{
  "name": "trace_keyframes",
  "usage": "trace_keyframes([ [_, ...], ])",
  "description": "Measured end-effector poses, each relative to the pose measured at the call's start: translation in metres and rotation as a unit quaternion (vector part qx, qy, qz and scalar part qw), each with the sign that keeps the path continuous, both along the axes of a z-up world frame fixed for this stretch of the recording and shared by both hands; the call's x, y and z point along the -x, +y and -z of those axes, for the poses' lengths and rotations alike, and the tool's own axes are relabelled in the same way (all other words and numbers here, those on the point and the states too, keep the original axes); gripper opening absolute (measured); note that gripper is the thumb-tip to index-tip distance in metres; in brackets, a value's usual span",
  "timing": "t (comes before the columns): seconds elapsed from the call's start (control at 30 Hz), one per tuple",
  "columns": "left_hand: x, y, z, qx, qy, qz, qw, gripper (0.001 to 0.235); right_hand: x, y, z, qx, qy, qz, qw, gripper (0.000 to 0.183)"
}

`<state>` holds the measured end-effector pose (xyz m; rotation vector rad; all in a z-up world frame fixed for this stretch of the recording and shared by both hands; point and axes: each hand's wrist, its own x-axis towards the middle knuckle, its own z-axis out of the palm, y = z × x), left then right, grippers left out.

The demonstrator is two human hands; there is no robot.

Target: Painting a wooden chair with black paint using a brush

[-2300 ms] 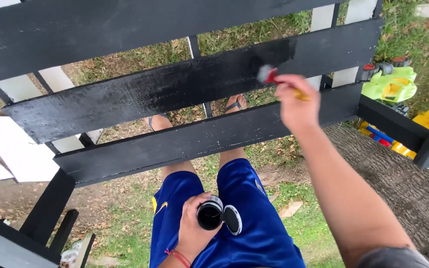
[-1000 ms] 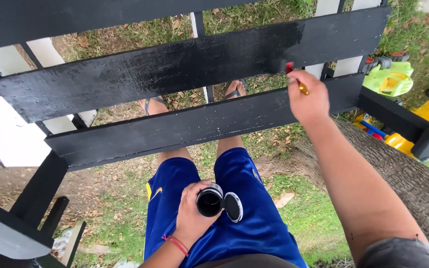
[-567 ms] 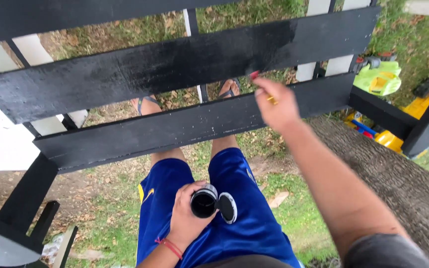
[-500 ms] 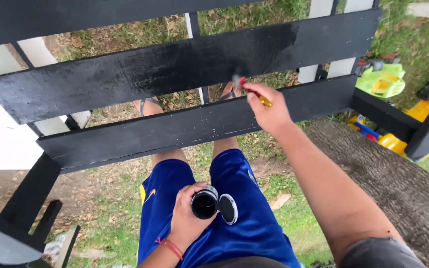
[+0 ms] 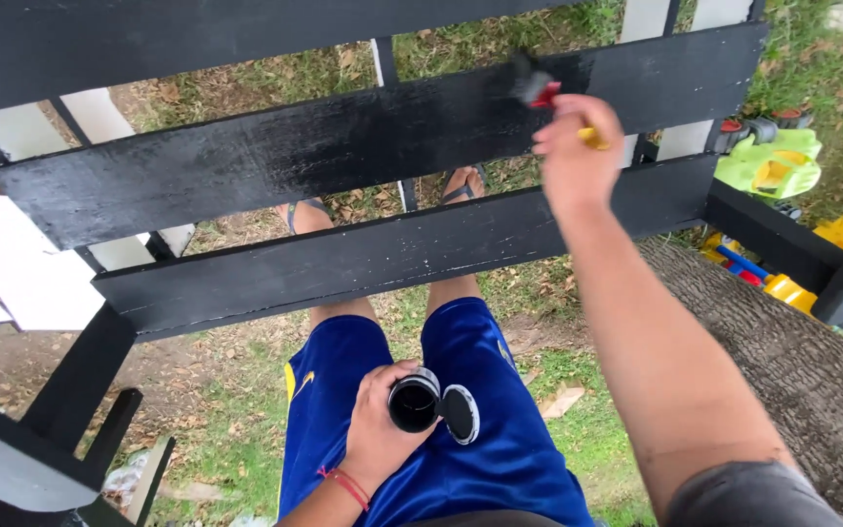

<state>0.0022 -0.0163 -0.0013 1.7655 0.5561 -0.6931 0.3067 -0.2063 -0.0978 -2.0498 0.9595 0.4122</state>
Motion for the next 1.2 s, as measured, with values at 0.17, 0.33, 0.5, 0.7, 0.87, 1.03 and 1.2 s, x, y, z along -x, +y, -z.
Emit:
trace_keyframes([
  [0.17, -0.001, 0.002, -0.002, 0.002, 0.009, 0.01, 1.0, 0.068, 0.005, -0.019, -0.02, 0.064, -0.112, 0.029, 0.991, 0.012],
  [0.33, 0.0, 0.006, -0.002, 0.01, 0.011, -0.002, 1.0, 0.067, 0.032, 0.018, 0.01, 0.026, -0.173, -0.03, 0.984, 0.013],
  [0.5, -0.002, 0.015, -0.004, 0.008, 0.0, -0.028, 1.0, 0.064, 0.05, 0.093, 0.014, -0.147, -0.048, -0.097, 0.983, 0.008],
  [0.7, 0.002, 0.021, -0.003, 0.016, 0.021, -0.044, 0.999, 0.067, 0.015, 0.054, -0.004, -0.031, -0.142, 0.139, 0.979, 0.013],
  [0.87, 0.002, 0.023, -0.002, 0.014, 0.02, -0.051, 0.998, 0.067, 0.003, 0.045, 0.012, 0.04, -0.122, 0.164, 0.978, 0.013],
  [1.03, 0.002, 0.027, -0.002, 0.01, 0.01, -0.046, 0.999, 0.068, 0.059, 0.13, 0.04, -0.052, -0.154, 0.025, 0.986, 0.015],
  [1.2, -0.003, 0.031, -0.003, 0.032, 0.0, -0.062, 0.998, 0.066, 0.089, 0.172, 0.024, -0.285, -0.075, -0.224, 0.929, 0.005],
])
